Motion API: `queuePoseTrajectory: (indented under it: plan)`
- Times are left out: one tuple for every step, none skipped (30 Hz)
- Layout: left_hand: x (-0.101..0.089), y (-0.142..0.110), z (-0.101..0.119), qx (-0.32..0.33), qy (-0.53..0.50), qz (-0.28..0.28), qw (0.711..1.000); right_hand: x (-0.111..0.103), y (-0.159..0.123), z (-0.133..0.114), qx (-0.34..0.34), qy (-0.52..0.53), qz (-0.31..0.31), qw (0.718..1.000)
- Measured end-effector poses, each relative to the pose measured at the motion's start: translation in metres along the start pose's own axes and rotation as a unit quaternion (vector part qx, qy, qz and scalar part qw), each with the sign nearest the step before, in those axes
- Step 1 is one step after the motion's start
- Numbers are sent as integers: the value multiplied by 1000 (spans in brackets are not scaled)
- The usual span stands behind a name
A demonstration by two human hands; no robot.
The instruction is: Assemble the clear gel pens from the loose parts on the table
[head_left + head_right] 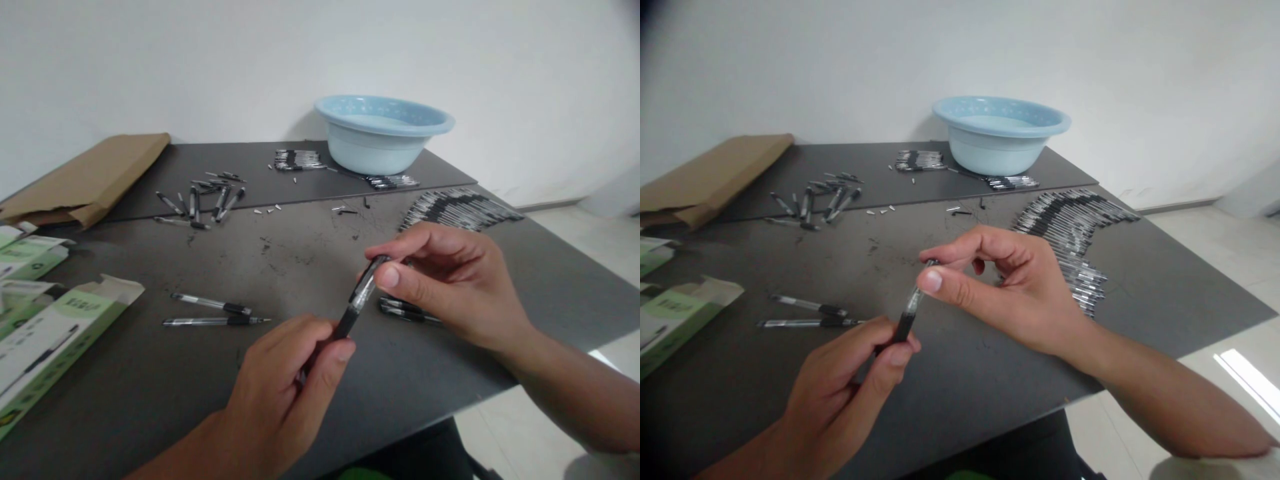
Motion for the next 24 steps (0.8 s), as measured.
queuePoseTrajectory:
  plan:
    - [0,0,0,2,-1,0,1000,1,-1,0,-7,-9,-6,1000]
    - [-1,0,0,2,-2,1,1000,1,-2,1,-15,-19,-11,1000]
    - [-2,1,0,2,-2,1,1000,2,-3,1,-24,-29,-16,999]
    - [-2,1,0,2,0,2,1000,2,-4,1,-35,-38,-20,998]
    - [-3,1,0,0,3,2,1000,3,-4,1,-45,-43,-23,998]
    - [-3,1,0,-1,6,3,1000,3,-4,1,-56,-45,-25,997]
    - [-3,2,0,-4,9,3,1000,3,-4,0,-69,-45,-27,996]
    - [-3,2,-1,-7,12,5,1000,4,-4,-1,-81,-47,-30,995]
    - [-3,2,-2,-7,13,8,1000,4,-3,-1,-93,-53,-33,994]
    - [-3,2,-2,-8,13,11,1000,4,-3,-3,-106,-61,-37,992]
    - [-3,1,-3,-9,12,15,1000,4,-2,-3,-119,-71,-42,989]
    - [-2,1,-3,-9,9,16,1000,4,-2,-4,-129,-81,-46,987]
    - [-2,1,-4,-9,5,17,1000,5,-2,-5,-139,-88,-51,985]
    - [-1,1,-4,-10,2,16,1000,5,-2,-5,-146,-91,-56,983]
    - [-1,1,-5,-11,1,15,1000,6,-2,-5,-153,-90,-62,982]
    - [0,0,-5,-11,1,15,1000,7,-2,-5,-157,-86,-66,982]
    - [0,0,-5,-12,2,16,1000,8,-2,-5,-157,-83,-68,982]
    - [0,0,-6,-12,4,16,1000,9,-2,-4,-156,-78,-70,982]
    - [0,0,-7,-12,5,18,1000,10,-2,-4,-153,-73,-70,983]
    - [0,0,-7,-11,5,18,1000,10,-2,-3,-149,-68,-70,984]
    - [0,0,-8,-11,5,18,1000,11,-2,-3,-144,-63,-71,985]
    - [0,0,-8,-12,4,16,1000,12,-2,-2,-140,-57,-73,986]
    - [0,0,-9,-12,2,15,1000,12,-2,-2,-136,-52,-76,987]
    - [0,1,-9,-13,1,14,1000,13,-2,-1,-132,-48,-77,987]
Point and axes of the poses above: each hand's wrist, its own y-axis towards the middle knuckle, its own x-axis out of the palm, z = x × y, the point moved 5 cm from there along y, towards the middle knuckle, and after that the axes turned 1 degree about z, right-handed, at the moved point
